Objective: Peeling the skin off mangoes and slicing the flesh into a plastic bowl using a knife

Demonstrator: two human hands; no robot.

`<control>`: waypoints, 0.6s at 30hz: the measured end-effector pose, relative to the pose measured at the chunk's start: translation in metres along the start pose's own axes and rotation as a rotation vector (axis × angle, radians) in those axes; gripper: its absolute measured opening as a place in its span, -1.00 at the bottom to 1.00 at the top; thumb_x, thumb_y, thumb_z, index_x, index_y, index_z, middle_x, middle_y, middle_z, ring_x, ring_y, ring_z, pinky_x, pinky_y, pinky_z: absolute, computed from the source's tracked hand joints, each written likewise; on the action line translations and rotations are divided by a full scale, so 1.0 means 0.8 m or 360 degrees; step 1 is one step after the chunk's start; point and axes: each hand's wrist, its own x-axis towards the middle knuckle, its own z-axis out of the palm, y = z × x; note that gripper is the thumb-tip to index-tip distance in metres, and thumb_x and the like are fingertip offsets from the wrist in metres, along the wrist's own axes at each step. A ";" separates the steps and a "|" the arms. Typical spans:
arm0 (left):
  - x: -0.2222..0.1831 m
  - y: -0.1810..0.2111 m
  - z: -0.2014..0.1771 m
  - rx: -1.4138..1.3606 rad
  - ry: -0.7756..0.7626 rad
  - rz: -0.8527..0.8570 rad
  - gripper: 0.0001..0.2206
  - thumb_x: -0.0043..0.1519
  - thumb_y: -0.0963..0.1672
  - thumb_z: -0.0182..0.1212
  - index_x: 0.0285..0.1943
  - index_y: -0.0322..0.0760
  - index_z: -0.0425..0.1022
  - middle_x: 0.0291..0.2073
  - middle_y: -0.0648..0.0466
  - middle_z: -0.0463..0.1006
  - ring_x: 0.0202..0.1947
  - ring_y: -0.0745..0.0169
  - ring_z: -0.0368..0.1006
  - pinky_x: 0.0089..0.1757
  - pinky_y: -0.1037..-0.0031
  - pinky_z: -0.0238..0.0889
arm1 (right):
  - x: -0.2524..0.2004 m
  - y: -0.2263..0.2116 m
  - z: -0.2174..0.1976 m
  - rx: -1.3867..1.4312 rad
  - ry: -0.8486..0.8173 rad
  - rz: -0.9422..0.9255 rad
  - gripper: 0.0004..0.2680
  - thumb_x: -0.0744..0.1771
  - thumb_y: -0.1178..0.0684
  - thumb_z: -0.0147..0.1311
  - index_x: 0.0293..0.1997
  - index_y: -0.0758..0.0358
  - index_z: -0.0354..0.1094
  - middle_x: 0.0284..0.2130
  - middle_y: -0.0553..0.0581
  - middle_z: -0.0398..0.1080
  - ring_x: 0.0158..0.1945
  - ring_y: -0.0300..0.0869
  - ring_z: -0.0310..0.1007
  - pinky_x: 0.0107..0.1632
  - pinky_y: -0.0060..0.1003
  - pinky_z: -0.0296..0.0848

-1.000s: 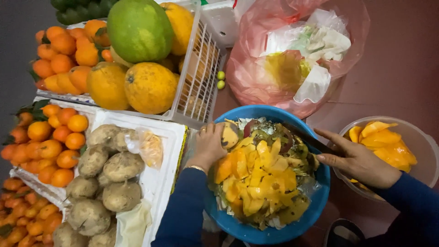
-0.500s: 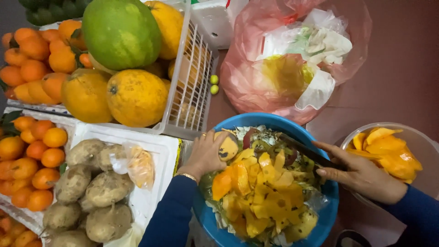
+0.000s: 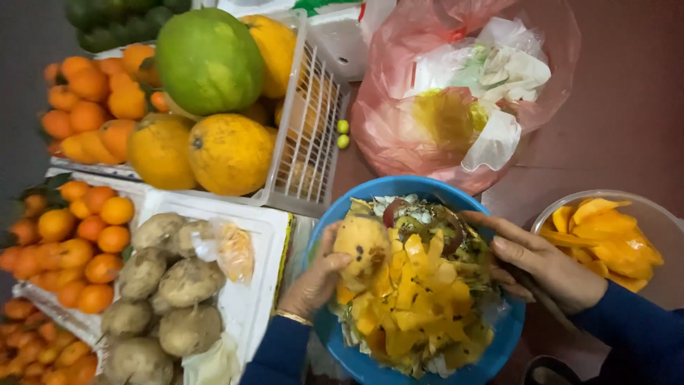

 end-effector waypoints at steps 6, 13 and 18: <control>-0.021 -0.109 0.031 -0.0778 0.0045 -0.0056 -0.34 -0.01 -0.01 0.38 0.37 -0.09 0.44 0.18 -0.12 0.56 0.08 -0.14 0.54 0.08 -0.04 0.42 | -0.027 0.035 0.005 0.0058 -0.0364 -0.0514 -0.47 0.34 -0.08 0.02 0.53 0.16 0.03 -0.77 0.14 0.11 -0.90 -0.28 -0.04 -0.86 -0.46 0.04; -0.026 -0.229 -0.018 -0.0889 0.0099 -0.0002 -0.30 0.02 0.15 0.37 0.33 -0.15 0.47 0.20 -0.14 0.55 0.16 -0.22 0.48 0.17 -0.11 0.34 | -0.051 0.096 0.006 -0.0279 -0.0651 -0.0637 -0.41 0.31 0.08 0.17 0.53 0.20 -0.04 -0.77 0.22 0.31 -0.89 -0.20 0.21 -0.81 -0.39 0.20; -0.055 -0.218 -0.005 -0.0870 0.0121 -0.0038 -0.35 0.04 0.13 0.38 0.29 -0.20 0.51 0.19 -0.18 0.55 0.19 -0.26 0.46 0.22 -0.18 0.26 | -0.073 0.116 0.021 -0.0399 -0.0710 -0.0657 -0.40 0.34 0.05 0.18 0.57 0.14 -0.10 -0.71 0.12 0.35 -0.78 -0.30 0.18 -0.70 -0.45 0.15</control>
